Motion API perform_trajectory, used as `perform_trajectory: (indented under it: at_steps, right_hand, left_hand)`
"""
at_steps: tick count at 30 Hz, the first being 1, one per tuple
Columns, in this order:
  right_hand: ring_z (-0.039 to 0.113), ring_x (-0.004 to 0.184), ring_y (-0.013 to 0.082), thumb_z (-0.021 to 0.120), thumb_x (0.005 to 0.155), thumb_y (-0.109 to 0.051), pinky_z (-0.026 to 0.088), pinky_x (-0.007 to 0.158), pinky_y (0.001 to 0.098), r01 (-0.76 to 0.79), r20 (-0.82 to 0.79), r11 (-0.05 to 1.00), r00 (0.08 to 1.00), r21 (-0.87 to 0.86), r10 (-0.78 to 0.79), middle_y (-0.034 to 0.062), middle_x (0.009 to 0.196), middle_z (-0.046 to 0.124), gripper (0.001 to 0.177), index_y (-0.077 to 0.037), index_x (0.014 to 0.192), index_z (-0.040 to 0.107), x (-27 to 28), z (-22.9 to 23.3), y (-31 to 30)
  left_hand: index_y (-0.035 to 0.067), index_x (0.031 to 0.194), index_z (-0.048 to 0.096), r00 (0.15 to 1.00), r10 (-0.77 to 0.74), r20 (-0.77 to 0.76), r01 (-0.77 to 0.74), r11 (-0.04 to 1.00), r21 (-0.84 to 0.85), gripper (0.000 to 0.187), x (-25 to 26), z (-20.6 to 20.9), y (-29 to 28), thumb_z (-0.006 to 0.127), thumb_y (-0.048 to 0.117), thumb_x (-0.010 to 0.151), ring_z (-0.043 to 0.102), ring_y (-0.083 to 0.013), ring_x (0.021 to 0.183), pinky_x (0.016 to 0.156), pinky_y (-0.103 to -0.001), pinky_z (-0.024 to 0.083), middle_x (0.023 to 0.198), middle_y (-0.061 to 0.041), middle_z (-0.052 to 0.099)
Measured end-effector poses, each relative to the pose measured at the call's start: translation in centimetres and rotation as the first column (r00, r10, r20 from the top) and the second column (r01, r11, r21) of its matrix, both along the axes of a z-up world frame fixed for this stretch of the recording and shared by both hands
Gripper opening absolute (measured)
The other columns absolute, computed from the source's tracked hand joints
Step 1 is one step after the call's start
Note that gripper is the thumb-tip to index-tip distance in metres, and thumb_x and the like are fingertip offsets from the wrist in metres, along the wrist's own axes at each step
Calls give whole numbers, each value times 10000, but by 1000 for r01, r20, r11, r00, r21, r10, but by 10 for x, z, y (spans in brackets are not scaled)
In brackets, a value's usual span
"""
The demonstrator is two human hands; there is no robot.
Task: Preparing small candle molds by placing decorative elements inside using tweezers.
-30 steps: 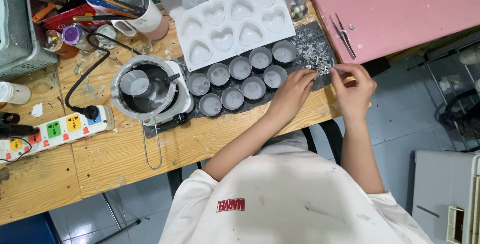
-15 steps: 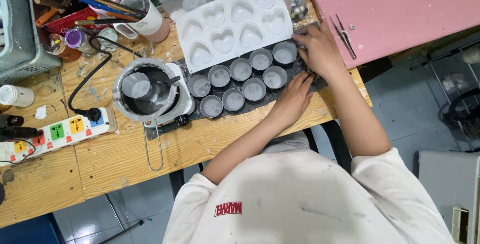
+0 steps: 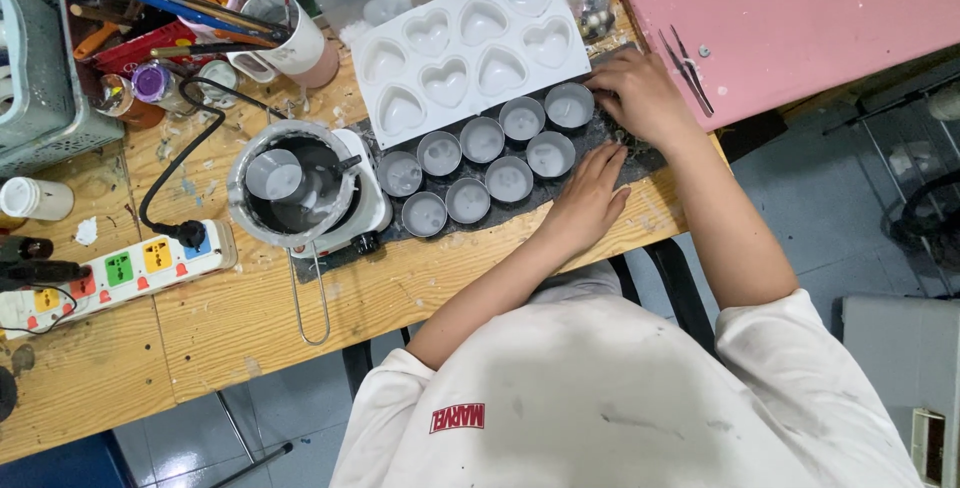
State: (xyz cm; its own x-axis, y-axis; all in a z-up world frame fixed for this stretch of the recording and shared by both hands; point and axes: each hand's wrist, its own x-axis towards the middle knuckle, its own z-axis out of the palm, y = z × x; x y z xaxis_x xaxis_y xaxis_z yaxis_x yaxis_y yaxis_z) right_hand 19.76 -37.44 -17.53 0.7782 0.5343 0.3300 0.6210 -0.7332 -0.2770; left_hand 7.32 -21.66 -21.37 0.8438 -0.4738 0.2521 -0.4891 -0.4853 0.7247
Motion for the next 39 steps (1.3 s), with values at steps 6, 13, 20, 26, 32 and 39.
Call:
perform_trajectory:
  at_steps: [6, 13, 20, 26, 32, 39]
  right_hand:
    - [685, 1059, 317, 786, 784, 24, 530, 914, 440, -73, -26, 992, 997, 98, 76, 82, 1051, 731, 223, -27, 998, 749, 3, -8, -6]
    - [659, 1033, 352, 762, 883, -3, 532, 910, 447, -34, -92, 974, 994, 224, 56, 141, 1067, 702, 205, -18, 1087, 761, 12, -8, -5]
    - [628, 1018, 385, 798, 890, -64, 519, 881, 458, 42, -37, 990, 999, 134, -38, 173, 1026, 648, 145, 5, 983, 710, 18, -13, -4]
    - [623, 994, 391, 788, 913, -84, 505, 886, 467, -22, -81, 989, 996, 147, 34, 189, 1008, 646, 159, 9, 946, 663, 35, -24, -14]
    - [616, 1005, 407, 756, 947, -83, 495, 889, 482, -60, -104, 991, 992, 118, 72, 196, 1008, 650, 172, 20, 961, 618, 45, -29, -18]
    - [642, 980, 424, 775, 874, -69, 515, 874, 494, -47, -96, 998, 994, 43, 51, 208, 1001, 678, 175, 25, 984, 675, 49, -26, -21]
  left_hand:
    - [-56, 1502, 399, 1000, 6, 1, -6, 1000, -6, 600, 0, -3, 0, 603, 192, 996, 346, -391, 1514, 1245, -470, 317, 1562, -249, 402]
    - [-65, 1511, 376, 1000, -1, -14, 1, 1000, 17, 616, 0, 1, 0, 598, 200, 1002, 322, -403, 1514, 1225, -478, 305, 1565, -256, 384]
    - [-59, 1511, 376, 1000, -4, -15, 5, 1000, 20, 615, 0, 0, 0, 598, 204, 1001, 329, -396, 1517, 1237, -477, 308, 1567, -245, 389]
    - [-69, 1479, 411, 1000, 20, 7, -20, 1000, 8, 585, -2, 14, -3, 606, 192, 993, 378, -402, 1481, 1214, -469, 343, 1532, -248, 429]
    - [-33, 1368, 528, 988, 137, 65, -138, 990, 11, 399, 24, 64, 6, 603, 139, 1016, 549, -371, 1309, 1100, -454, 459, 1359, -203, 580]
    - [137, 1162, 701, 807, 293, 512, -472, 841, 263, 334, 107, 44, 2, 625, 108, 838, 565, -283, 1265, 1004, -504, 453, 1247, -64, 655]
